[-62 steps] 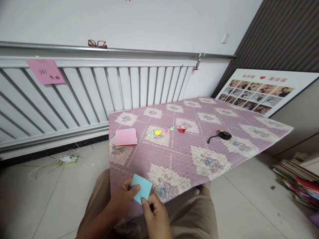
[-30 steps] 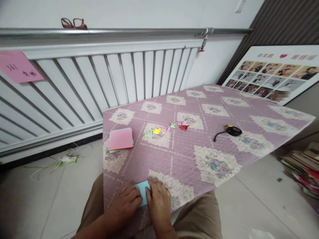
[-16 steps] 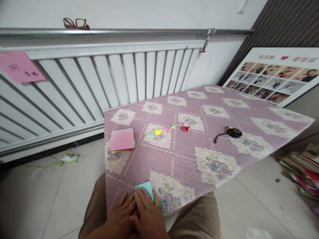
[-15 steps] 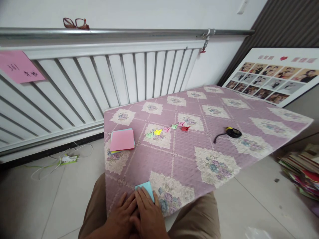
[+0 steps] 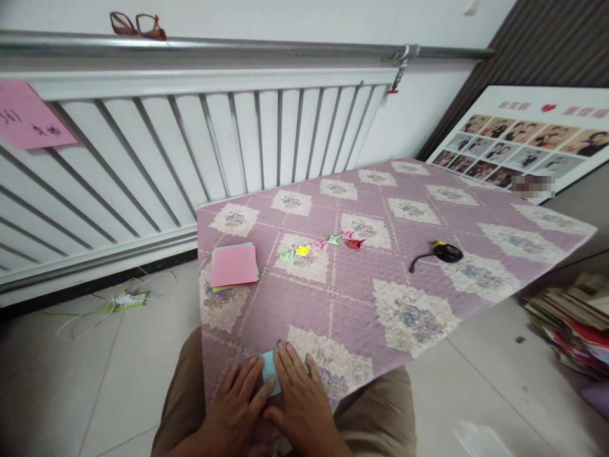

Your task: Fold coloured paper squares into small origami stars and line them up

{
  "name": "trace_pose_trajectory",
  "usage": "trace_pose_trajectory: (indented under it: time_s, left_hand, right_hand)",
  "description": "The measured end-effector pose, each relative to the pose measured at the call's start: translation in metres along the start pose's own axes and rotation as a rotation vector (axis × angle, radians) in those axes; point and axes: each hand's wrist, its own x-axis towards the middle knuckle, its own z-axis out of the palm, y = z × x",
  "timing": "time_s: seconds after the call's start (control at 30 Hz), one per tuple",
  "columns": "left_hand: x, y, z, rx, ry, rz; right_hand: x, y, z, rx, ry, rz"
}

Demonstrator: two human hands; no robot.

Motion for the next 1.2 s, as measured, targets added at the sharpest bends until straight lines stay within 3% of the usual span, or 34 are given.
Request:
trace_pose_trajectory:
  time_s: [0.23, 0.37, 0.47, 0.67, 0.9, 1.2]
  left_hand:
    - [0.001, 0.002, -0.009, -0.048, -0.104, -0.07]
    - [0.001, 0.004, -0.014, -0.046, -0.136, -0.072]
    - [0.0, 0.006, -0.018, -0.051, -0.129, -0.07]
    - [0.001, 0.006, -0.035, -0.084, -0.226, -0.066]
    - [0.004, -0.004, -0.065, -0.056, -0.342, 0.009]
    - [0.003, -0.016, -0.066, -0.056, -0.323, 0.11]
  right_hand:
    - [0.0, -0.001, -0.01, -0.056, 0.03, 0.055]
    - [-0.014, -0.012, 0.005, -0.111, 0.181, -0.003]
    - [-0.027, -0.022, 0.021, -0.094, 0.211, -0.078]
    - [-0.042, -0.026, 0.029, -0.031, 0.145, 0.05]
    - [-0.049, -0.02, 0.021, -0.018, 0.159, -0.002]
    - [-0.051, -0.013, 0.025, 0.012, 0.136, 0.0]
